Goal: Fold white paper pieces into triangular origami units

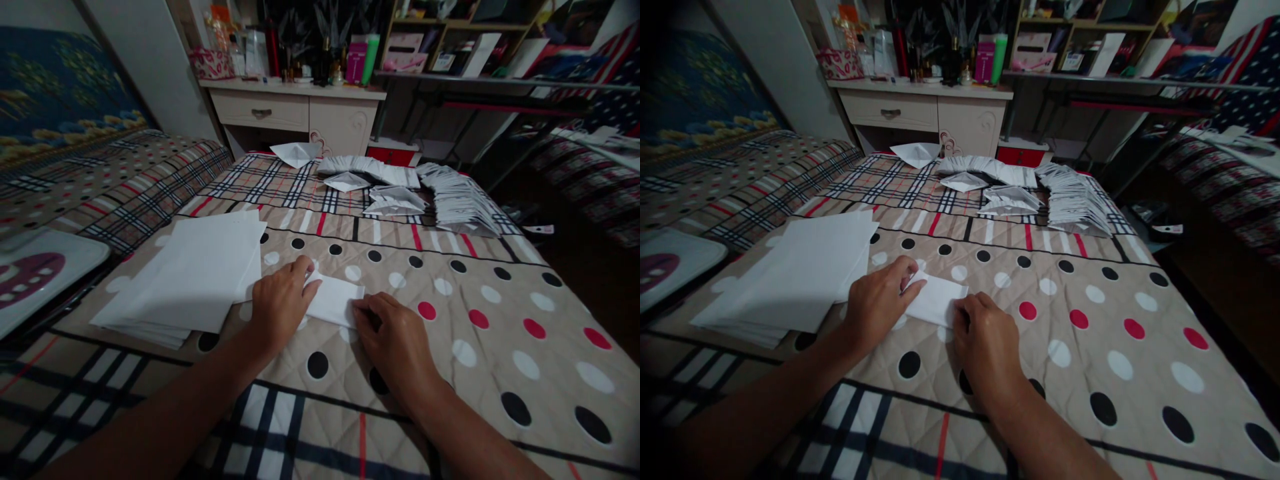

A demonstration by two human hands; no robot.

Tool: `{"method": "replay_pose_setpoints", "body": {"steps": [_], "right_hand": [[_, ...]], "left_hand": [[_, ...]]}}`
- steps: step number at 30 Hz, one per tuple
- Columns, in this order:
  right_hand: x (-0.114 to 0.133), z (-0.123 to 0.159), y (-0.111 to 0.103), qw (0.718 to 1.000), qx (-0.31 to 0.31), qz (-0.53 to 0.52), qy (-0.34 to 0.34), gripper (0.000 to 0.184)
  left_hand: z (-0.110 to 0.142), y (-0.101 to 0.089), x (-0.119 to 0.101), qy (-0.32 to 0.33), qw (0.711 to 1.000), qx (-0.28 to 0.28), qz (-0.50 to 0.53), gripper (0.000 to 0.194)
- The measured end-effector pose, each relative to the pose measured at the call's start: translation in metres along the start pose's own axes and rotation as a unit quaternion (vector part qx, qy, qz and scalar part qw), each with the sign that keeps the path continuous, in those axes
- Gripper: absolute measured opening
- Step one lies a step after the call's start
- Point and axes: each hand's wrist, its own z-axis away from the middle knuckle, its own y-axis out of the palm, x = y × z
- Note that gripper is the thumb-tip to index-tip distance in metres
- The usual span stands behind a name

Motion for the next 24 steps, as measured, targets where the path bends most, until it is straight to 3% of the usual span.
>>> {"method": "replay_pose_setpoints", "body": {"steps": [2, 5, 9, 13, 16, 20, 24], "right_hand": [[0.0, -0.001, 0.0, 1.0, -0.001, 0.003, -0.002, 0.017], [0.0, -0.001, 0.001, 1.0, -0.002, 0.009, -0.006, 0.017], [0.001, 0.0, 0.001, 1.0, -0.002, 0.01, -0.01, 0.016], [-0.001, -0.001, 0.0, 1.0, 0.002, -0.001, -0.012, 0.017], [-0.005, -0.002, 0.001, 0.999, -0.001, -0.048, -0.003, 0.014], [-0.008, -0.003, 0.001, 0.995, -0.013, -0.1, 0.018, 0.011], [-0.004, -0.002, -0.002, 0.997, -0.015, -0.066, 0.032, 0.027]], "left_hand": [[0.0, -0.001, -0.001, 0.031, 0.999, -0.022, -0.016, 0.024], [-0.001, 0.001, 0.0, 0.139, 0.988, -0.059, -0.027, 0.018], [-0.002, 0.01, 0.005, 0.288, 0.954, -0.008, 0.078, 0.023], [-0.005, 0.015, 0.009, 0.268, 0.94, 0.054, 0.201, 0.023], [-0.008, 0.016, 0.01, 0.241, 0.935, 0.084, 0.246, 0.035], [-0.009, 0.015, 0.012, 0.24, 0.932, 0.101, 0.254, 0.042], [-0.006, 0.013, 0.009, 0.24, 0.936, 0.107, 0.233, 0.045]]}}
